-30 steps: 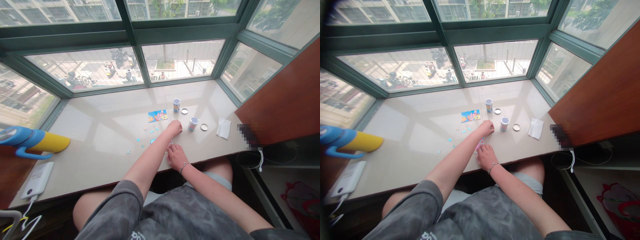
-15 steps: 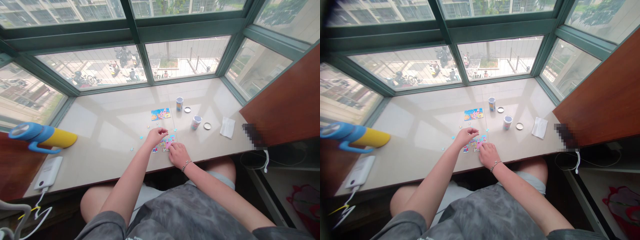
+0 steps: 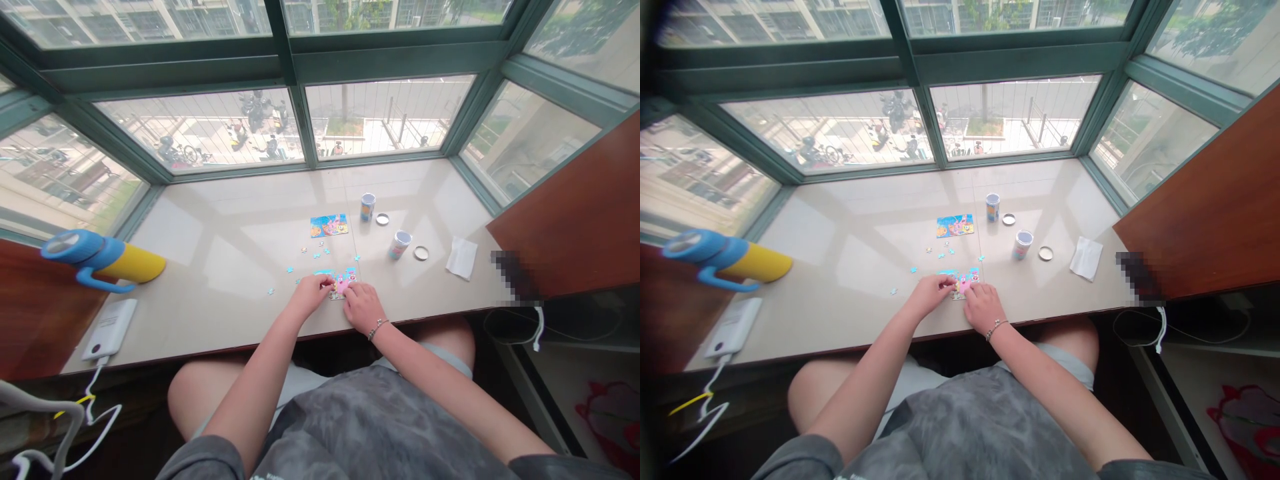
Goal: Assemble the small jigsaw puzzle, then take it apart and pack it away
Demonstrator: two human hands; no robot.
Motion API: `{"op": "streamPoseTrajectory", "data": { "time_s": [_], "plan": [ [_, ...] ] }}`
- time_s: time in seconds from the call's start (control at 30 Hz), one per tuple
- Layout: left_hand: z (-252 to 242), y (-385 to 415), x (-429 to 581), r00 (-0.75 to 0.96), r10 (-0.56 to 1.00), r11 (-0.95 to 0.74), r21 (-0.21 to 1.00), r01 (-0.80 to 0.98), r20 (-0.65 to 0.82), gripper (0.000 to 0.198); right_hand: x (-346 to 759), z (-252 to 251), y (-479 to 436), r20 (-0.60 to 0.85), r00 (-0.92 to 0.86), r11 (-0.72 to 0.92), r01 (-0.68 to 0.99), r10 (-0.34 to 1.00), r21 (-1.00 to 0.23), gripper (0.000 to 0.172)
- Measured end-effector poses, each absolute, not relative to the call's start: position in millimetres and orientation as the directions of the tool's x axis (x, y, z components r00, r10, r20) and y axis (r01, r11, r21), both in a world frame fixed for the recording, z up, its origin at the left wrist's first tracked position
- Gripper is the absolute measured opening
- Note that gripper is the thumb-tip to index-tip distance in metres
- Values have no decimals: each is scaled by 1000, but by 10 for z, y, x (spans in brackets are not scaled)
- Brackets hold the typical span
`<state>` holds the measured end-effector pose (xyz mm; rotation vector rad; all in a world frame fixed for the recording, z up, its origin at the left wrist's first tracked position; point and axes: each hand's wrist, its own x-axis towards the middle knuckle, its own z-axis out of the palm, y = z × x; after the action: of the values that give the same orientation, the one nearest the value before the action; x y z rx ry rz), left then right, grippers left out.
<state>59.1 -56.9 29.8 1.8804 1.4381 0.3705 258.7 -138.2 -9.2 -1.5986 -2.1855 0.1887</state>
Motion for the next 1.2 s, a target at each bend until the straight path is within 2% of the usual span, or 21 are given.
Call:
{"op": "streamPoseTrajectory", "data": {
  "time_s": [0.53,1.2],
  "plan": [
    [290,-659,571,337,924,-130,681,721,-181,16,2584,-88,-1384,227,-250,319,879,941,-355,22],
    [172,-665,644,379,923,-286,548,786,-62,12,2570,-90,-1376,235,-248,320,880,940,-352,20]
  ]
}}
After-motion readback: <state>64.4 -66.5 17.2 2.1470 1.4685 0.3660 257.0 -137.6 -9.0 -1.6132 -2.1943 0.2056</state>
